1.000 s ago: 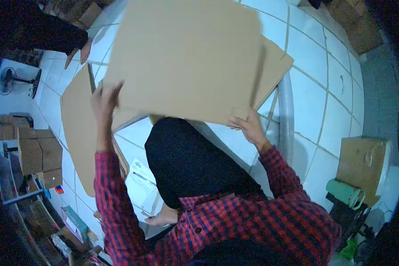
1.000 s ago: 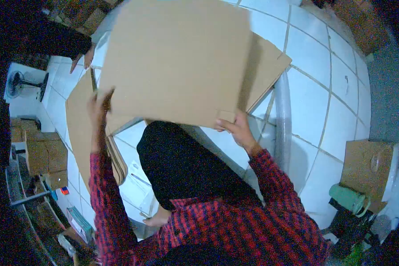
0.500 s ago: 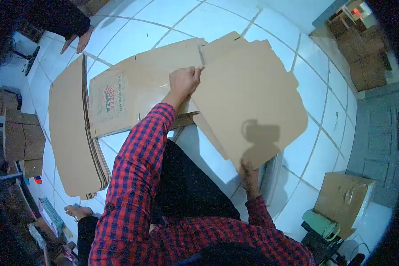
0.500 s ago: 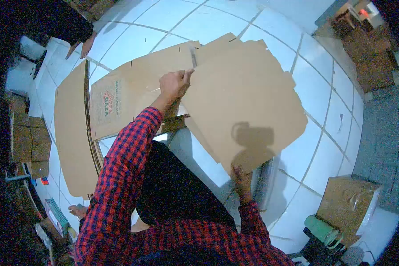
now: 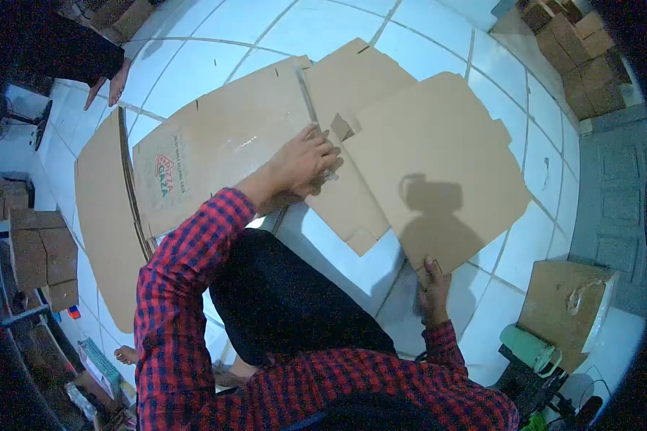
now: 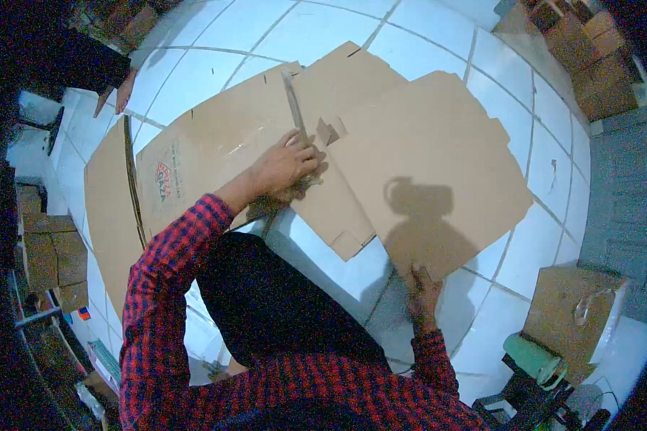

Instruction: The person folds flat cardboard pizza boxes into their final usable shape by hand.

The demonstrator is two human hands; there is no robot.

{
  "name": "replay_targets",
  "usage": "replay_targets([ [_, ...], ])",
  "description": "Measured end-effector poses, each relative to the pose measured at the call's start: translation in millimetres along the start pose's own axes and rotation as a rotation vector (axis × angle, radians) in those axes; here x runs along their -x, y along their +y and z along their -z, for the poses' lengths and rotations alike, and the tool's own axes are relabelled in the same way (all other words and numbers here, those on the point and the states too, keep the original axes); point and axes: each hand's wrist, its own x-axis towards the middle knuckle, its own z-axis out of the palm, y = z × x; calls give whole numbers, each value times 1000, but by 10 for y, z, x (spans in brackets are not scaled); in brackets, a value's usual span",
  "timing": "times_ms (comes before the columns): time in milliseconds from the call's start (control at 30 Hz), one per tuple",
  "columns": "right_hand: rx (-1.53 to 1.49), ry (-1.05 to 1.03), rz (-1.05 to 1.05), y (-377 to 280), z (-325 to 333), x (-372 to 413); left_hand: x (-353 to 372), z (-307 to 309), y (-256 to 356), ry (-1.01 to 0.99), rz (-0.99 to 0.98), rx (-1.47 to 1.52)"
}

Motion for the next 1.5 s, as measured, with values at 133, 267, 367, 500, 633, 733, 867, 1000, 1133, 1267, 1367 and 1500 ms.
replay_targets([
  [133, 196, -106, 43, 241, 99, -26, -227, -192, 21, -92, 28, -76],
  [267, 18, 0, -45, 220, -164, 110, -260, -158, 255, -46, 73, -225],
  [367, -28, -47, 37, 318, -245, 54, -349, -58, 210, -257, 102, -298],
  [500, -216, -65, 74, 491, -337, -29, -287, -48, 170, -205, 50, -482],
  [633, -276, -52, 113, 428, -459, -16, -323, -62, 129, -165, 34, -410],
  [733, -183, -27, 151, 462, -437, -24, -239, -95, 203, -66, 34, -244],
  [867, -216, -32, 120, 444, -499, 12, -139, 7, 318, -138, 64, -435],
  [1000, -271, -20, 123, 470, -503, -1, -179, -18, 365, -154, 102, -328],
  [1133, -281, -2, 95, 482, -531, -9, -144, 39, 508, -187, 244, -343],
  [1267, -334, -51, 27, 492, -607, 2, -56, 74, 477, -86, 351, -367],
  [1367, -315, -57, 52, 513, -716, 70, 27, 226, 452, 53, 356, -376],
  [1500, -215, -84, 53, 374, -910, 203, 111, 365, 482, 242, 346, -331],
])
